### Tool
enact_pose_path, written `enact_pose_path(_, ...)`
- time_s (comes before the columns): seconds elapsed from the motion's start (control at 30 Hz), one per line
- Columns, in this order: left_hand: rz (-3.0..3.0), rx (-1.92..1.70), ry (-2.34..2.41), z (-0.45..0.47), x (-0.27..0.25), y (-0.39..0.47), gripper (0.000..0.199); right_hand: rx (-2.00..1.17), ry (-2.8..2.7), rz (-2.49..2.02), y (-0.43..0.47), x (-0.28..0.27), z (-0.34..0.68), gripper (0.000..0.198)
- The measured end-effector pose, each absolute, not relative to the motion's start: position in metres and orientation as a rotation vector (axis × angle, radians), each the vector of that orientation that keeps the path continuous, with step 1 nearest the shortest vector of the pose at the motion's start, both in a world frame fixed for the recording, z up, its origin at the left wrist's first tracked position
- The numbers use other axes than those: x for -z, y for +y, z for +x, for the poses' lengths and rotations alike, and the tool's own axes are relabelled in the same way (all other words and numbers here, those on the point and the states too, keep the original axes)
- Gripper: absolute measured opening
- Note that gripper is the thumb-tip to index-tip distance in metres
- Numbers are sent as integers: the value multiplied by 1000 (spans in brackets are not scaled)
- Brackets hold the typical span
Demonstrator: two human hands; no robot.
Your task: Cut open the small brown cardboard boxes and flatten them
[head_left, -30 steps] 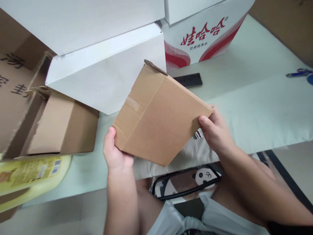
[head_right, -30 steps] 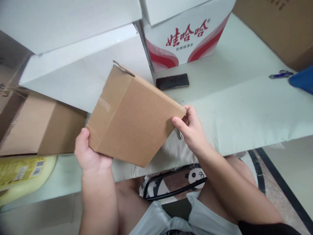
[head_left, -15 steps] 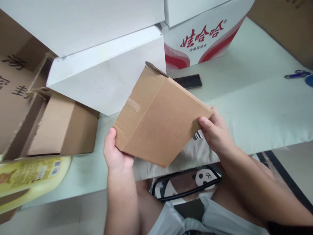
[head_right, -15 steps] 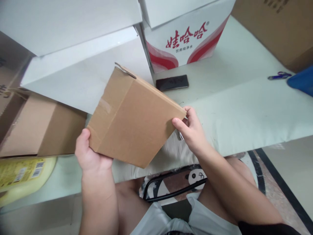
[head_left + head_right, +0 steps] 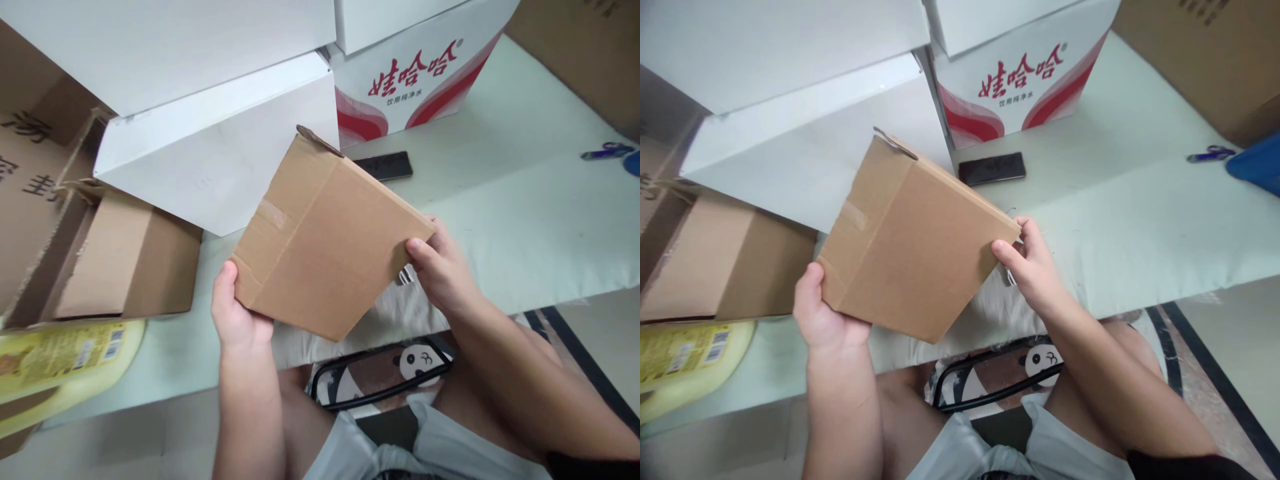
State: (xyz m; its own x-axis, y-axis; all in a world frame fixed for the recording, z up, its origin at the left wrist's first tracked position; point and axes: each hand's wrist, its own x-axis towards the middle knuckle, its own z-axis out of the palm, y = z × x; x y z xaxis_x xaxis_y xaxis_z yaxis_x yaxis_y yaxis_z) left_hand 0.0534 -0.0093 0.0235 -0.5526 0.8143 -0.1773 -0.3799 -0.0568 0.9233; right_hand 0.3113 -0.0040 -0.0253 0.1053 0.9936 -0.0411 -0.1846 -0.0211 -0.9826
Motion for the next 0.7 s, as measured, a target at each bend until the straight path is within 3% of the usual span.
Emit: enact_pose_path(0.7,660,-1791,1329,59,-15,-3,44,-1268,-929,-1116,-2,22,306,55)
